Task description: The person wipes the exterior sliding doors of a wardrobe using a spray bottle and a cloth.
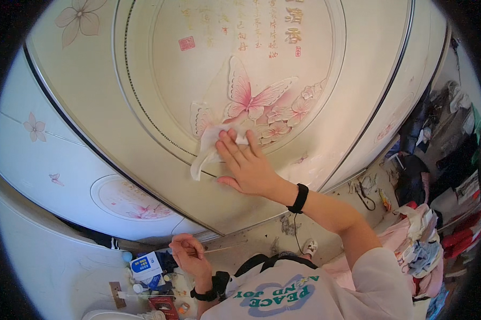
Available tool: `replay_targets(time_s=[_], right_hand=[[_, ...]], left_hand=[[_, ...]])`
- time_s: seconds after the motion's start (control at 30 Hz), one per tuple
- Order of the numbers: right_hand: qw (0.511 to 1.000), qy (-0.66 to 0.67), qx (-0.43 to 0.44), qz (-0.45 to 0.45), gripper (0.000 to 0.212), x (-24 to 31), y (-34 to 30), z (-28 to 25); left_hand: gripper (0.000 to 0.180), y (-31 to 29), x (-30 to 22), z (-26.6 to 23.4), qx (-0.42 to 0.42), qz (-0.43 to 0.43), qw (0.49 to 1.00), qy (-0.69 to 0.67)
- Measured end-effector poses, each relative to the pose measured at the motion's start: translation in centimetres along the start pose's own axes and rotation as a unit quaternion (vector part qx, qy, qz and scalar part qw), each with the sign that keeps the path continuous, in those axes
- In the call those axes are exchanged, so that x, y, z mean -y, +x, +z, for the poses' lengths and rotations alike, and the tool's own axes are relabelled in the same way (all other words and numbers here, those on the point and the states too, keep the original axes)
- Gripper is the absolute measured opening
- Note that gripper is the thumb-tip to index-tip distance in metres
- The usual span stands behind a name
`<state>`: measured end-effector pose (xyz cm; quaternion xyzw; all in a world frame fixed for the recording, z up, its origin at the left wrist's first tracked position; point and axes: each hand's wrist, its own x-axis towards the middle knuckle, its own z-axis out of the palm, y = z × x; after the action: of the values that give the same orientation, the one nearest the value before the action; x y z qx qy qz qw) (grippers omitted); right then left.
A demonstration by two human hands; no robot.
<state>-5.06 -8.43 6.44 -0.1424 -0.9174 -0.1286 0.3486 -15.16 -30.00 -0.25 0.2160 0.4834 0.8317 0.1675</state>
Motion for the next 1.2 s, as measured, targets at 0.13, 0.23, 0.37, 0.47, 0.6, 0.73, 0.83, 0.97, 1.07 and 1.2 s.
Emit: replay_targets(time_s=[0.13,0.23,0.37,0.47,0.6,0.73,0.83,0.97,1.07,1.2], right_hand=[[0.993,-0.03,-0.08,0.086,0.084,-1.8,1.3,-2.1],[0.977,-0.061,-0.16,0.128,0.084,-4.2,2.3,-3.9],[0.968,-0.054,-0.207,0.133,0.082,-4.0,2.3,-3.4],[0.985,-0.041,-0.133,0.102,0.079,-2.3,0.5,-1.2],[0.998,-0.023,-0.04,0.053,0.075,-0.8,-3.1,1.6],[1.0,-0.01,0.028,0.005,0.072,-0.1,-4.1,2.5],[0.999,0.004,0.025,-0.043,0.072,0.4,-2.3,1.4],[0.998,0.02,-0.03,-0.055,0.073,1.9,2.4,0.2],[0.993,0.021,-0.112,-0.038,0.076,3.2,6.4,-0.6],[0.983,0.109,-0.146,-0.025,0.075,4.4,8.0,0.0]], left_hand=[[0.049,0.2,-0.5,-0.5,0.005,0.002,1.0,0.011],[0.048,0.1,-0.3,-0.6,0.013,-0.005,1.0,0.025],[0.048,0.2,0.2,0.1,0.019,-0.029,0.999,0.024],[0.048,0.3,0.4,0.6,0.035,-0.036,0.998,0.03],[0.049,0.9,0.3,1.2,0.039,-0.03,0.999,0.01],[0.05,0.5,0.0,1.2,0.021,-0.042,0.998,0.035],[0.047,0.5,0.4,0.2,0.039,-0.015,0.999,0.003],[0.047,0.4,0.0,-0.5,0.029,-0.015,0.999,-0.01],[0.047,0.5,0.3,-1.2,0.024,0.001,1.0,-0.011],[0.047,0.5,0.2,-1.3,-0.007,-0.006,1.0,0.004]])
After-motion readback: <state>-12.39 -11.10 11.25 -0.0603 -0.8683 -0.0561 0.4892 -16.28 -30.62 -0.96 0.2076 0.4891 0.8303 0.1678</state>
